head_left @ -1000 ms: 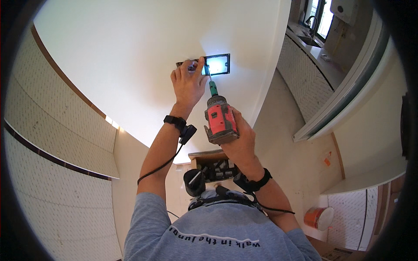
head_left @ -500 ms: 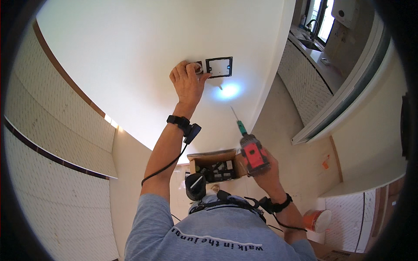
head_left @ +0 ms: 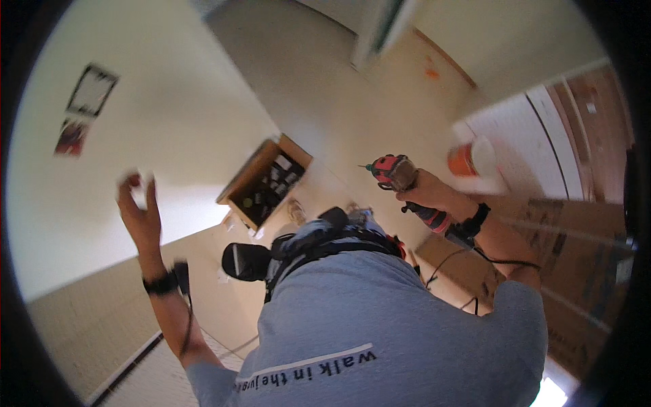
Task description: Installing a faceplate for a wall outlet/switch using an electric drill.
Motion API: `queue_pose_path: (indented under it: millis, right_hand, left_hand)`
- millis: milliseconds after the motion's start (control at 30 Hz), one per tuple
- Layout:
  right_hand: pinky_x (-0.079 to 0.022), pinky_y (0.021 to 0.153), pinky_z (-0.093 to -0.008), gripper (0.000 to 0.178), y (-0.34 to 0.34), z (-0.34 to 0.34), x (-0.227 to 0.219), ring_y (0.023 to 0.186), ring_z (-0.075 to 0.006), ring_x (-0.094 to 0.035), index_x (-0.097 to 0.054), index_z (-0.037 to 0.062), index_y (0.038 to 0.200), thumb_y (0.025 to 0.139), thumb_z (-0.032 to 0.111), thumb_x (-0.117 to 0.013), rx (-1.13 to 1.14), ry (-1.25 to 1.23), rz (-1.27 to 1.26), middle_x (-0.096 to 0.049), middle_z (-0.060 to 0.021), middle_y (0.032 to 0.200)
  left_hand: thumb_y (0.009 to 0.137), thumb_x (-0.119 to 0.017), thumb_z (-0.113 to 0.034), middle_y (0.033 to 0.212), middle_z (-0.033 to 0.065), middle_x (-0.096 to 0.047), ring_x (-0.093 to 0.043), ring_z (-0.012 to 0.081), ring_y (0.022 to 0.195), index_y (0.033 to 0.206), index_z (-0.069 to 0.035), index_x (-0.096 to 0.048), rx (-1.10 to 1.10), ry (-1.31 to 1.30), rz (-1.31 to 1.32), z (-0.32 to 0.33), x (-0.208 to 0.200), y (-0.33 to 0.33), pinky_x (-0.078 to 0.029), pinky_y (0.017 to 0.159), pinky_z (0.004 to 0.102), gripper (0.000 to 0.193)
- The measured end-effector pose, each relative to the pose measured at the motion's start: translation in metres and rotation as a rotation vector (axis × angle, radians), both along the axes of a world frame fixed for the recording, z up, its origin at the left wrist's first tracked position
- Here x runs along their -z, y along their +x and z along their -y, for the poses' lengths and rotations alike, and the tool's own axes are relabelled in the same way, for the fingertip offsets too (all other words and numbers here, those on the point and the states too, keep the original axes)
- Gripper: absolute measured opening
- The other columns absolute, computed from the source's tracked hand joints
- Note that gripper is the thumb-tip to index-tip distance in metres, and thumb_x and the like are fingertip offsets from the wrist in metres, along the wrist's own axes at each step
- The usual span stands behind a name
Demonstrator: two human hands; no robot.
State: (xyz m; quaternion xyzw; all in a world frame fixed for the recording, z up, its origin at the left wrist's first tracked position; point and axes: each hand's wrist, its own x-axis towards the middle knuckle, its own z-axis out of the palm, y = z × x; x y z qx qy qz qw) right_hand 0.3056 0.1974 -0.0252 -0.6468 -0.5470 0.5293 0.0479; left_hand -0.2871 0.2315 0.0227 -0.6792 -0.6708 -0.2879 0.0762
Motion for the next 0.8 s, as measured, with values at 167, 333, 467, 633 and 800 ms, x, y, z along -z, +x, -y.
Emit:
queue_pose_path:
  millis: [167,333,467,633,800]
  right_hand:
    - [-0.049,0.062,-0.0349,0.03,0.018,0.016,0.029,0.069,-0.0159,-0.059,-0.068,0.0001,0.098,0.08,0.024,-0.069,0.063,-0.322,0.058,-0.064,-0.0059,0.077]
    - [-0.05,0.064,-0.0349,0.031,-0.005,0.045,0.003,0.072,-0.0167,-0.062,-0.068,0.0016,0.104,0.083,0.024,-0.07,0.093,-0.581,0.111,-0.067,-0.0077,0.078]
    - [-0.052,0.073,-0.0314,0.022,0.031,0.101,0.085,0.083,-0.0152,-0.064,-0.071,0.0036,0.112,0.09,0.009,-0.073,0.446,-0.534,-0.236,-0.071,-0.0053,0.093]
    - [-0.054,0.073,-0.0351,0.027,0.051,0.092,0.112,0.083,-0.019,-0.067,-0.067,0.0013,0.116,0.095,0.017,-0.067,0.378,-0.696,-0.105,-0.072,-0.0088,0.098]
    - [-0.051,0.074,-0.0336,0.026,0.039,0.078,0.109,0.081,-0.0165,-0.064,-0.068,0.0028,0.111,0.097,0.024,-0.065,-0.073,-0.328,0.107,-0.07,-0.0062,0.093]
  left_hand:
    - [0.087,-0.079,-0.015,0.12,0.0162,-0.065,-0.061,0.0373,0.115,0.118,-0.004,-0.063,0.146,-0.844,0.249,0.094,0.148,0.009,-0.046,0.103,0.0451,0.036]
    - [0.09,-0.074,-0.012,0.128,0.0177,-0.058,-0.061,0.0333,0.111,0.136,-0.005,-0.05,-0.17,-0.943,0.577,0.191,0.186,0.04,-0.052,0.092,0.0423,0.052]
    - [0.094,-0.07,-0.014,0.126,0.0199,-0.061,-0.063,0.0367,0.109,0.131,-0.003,-0.055,-0.187,-0.872,0.635,0.182,0.189,0.069,-0.052,0.093,0.0418,0.041]
    - [0.095,-0.067,-0.021,0.128,0.0226,-0.062,-0.062,0.0404,0.114,0.104,-0.002,-0.07,-0.086,-0.856,0.483,0.178,0.175,0.082,-0.05,0.1,0.0439,0.021]
    - [0.084,-0.072,-0.026,0.13,0.0202,-0.062,-0.06,0.0386,0.118,0.096,-0.001,-0.071,-0.171,-0.938,0.328,0.184,0.166,0.091,-0.05,0.098,0.0471,0.028]
